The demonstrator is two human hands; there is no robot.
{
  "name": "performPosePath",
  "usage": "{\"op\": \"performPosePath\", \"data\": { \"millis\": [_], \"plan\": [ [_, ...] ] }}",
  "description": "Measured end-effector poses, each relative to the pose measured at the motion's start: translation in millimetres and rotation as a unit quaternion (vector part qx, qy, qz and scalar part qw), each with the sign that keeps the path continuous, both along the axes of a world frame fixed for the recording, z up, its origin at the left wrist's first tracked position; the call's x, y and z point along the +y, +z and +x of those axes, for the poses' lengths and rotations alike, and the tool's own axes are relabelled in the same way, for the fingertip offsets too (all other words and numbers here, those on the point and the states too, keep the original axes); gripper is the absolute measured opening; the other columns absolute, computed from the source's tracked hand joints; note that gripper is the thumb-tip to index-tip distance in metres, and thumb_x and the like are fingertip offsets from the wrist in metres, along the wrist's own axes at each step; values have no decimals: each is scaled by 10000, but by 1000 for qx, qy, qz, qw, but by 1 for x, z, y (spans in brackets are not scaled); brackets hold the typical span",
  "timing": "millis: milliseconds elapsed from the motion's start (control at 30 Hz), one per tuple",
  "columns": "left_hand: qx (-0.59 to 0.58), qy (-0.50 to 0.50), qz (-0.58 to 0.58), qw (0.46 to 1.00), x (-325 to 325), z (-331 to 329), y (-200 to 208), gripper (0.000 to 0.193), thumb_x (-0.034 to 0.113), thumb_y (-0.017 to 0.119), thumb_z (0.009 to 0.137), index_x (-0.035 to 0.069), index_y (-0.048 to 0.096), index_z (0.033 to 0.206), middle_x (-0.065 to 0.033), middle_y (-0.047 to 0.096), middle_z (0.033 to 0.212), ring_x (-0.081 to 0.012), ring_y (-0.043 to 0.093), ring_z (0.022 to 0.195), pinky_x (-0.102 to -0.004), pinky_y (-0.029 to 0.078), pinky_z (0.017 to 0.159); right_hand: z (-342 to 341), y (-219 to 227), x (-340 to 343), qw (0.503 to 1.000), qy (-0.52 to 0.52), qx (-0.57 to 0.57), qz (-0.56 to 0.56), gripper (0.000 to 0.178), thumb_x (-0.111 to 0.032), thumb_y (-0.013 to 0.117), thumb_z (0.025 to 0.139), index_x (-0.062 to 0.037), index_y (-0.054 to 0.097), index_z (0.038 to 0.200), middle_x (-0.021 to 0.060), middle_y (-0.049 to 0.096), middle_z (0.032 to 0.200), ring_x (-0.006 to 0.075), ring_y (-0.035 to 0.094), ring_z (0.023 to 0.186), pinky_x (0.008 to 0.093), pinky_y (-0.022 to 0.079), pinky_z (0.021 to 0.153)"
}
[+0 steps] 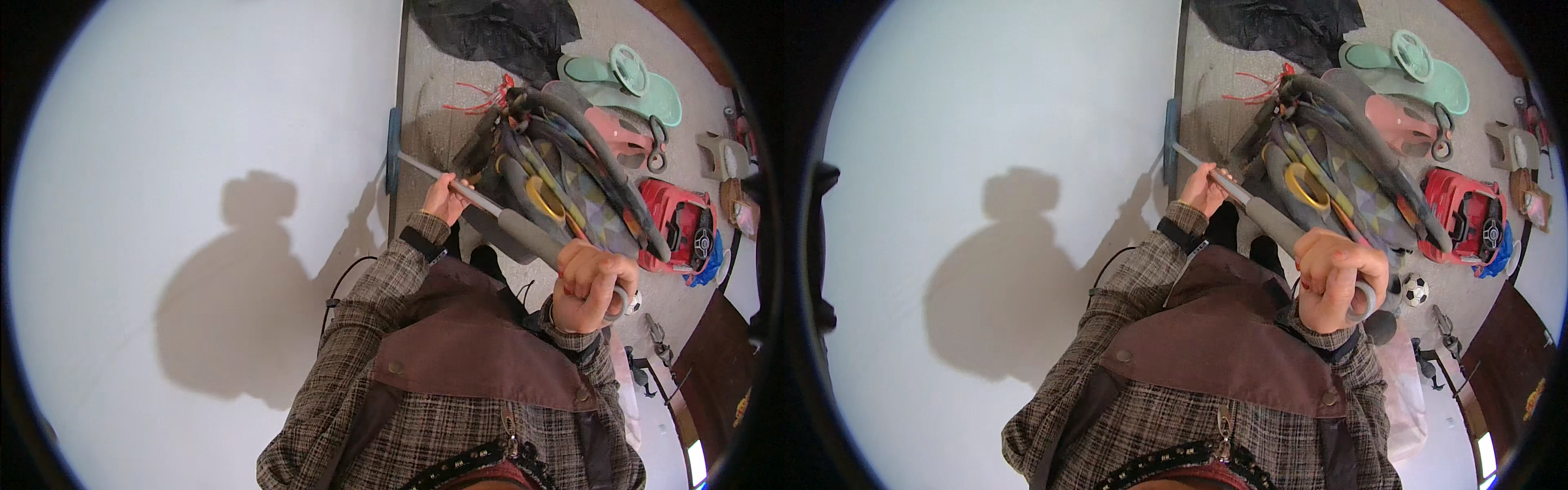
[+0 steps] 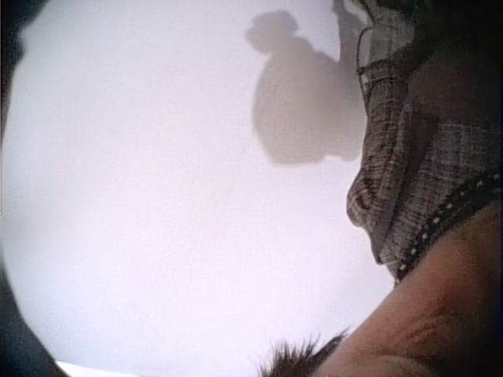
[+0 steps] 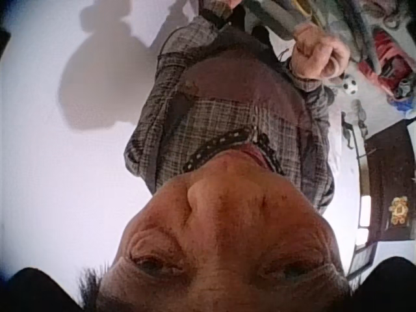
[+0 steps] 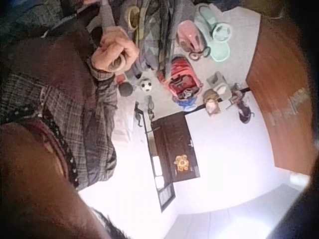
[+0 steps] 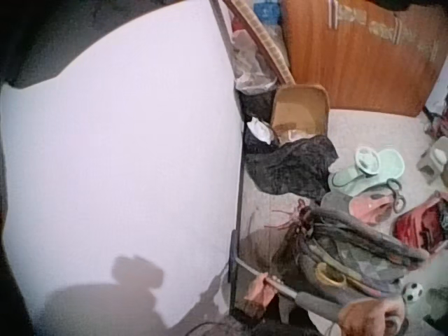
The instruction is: The person folds a stroller and sets it aside, then moves a toy car and a small stool to clear the floor. They pick up a broom and sweep the floor around the toys and stroller, gathering debris into a pile.
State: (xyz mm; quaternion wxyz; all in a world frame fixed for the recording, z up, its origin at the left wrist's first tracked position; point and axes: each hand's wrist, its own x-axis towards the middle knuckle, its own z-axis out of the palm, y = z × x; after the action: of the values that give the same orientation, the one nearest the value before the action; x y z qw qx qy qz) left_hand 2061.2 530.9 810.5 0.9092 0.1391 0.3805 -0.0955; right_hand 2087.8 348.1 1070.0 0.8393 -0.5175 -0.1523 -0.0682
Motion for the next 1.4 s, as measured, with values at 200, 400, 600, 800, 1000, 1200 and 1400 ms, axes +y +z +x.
{"op": "performPosePath", "data": {
  "millis": [200, 400, 600, 800, 1000, 1200, 1400],
  "plan": [
    [-35, -17, 25, 999, 54, 100, -33, 173, 180, 461, 930, 67, 416, 807, -87, 512, 766, -242, 534, 755, -449, 483, 821, 51, -30, 59, 997, -8, -43, -62, 52, -37, 423, 940, -17, 465, 962, 60, 476, 602, 135, 427, 503, 317, 369, 488],
    [-43, 24, 68, 996, 75, 200, -34, 199, 150, 442, 928, 21, 431, 777, -90, 482, 715, -223, 511, 684, -421, 500, 819, 88, -72, 93, 985, -18, -108, -130, 91, -37, 422, 934, -8, 474, 1003, 67, 509, 693, 145, 464, 590, 354, 458, 636],
    [-93, 6, 43, 995, 63, 200, -11, 197, 139, 442, 925, 15, 475, 775, -104, 521, 713, -254, 547, 756, -408, 487, 824, 92, -78, 85, 983, -40, -84, -159, 74, -65, 431, 936, -16, 457, 985, 64, 495, 653, 139, 428, 548, 383, 446, 636],
    [-91, -35, -49, 994, 8, 121, 22, 193, 194, 503, 936, 30, 531, 838, -95, 593, 847, -289, 599, 911, -424, 477, 877, 77, -21, 17, 985, -87, 1, -149, 119, -178, 448, 962, -78, 440, 898, -47, 325, 494, 88, 324, 417, 307, 316, 489],
    [-22, -34, -144, 989, -16, 39, 48, 139, 147, 525, 925, 29, 574, 869, -79, 623, 879, -300, 619, 933, -442, 475, 907, 40, 10, -10, 989, -42, 64, -130, 157, -194, 456, 962, -68, 442, 871, -35, 338, 473, 98, 330, 395, 309, 334, 455],
    [-23, -35, -162, 986, -25, 2, 53, 147, 151, 536, 908, 34, 595, 842, -77, 638, 881, -286, 621, 937, -423, 476, 909, 18, 22, -15, 989, -13, 69, -132, 109, -124, 465, 944, -50, 437, 869, 6, 399, 510, 120, 351, 418, 318, 345, 470],
    [-23, 58, -101, 993, -43, -43, 48, 159, 139, 549, 869, 48, 549, 738, -87, 590, 741, -251, 581, 790, -387, 464, 903, 0, 18, -53, 931, 211, -42, -296, 423, -223, 735, 766, -3, 535, 1067, 132, 573, 873, 266, 569, 792, 377, 461, 717]
  ]
}}
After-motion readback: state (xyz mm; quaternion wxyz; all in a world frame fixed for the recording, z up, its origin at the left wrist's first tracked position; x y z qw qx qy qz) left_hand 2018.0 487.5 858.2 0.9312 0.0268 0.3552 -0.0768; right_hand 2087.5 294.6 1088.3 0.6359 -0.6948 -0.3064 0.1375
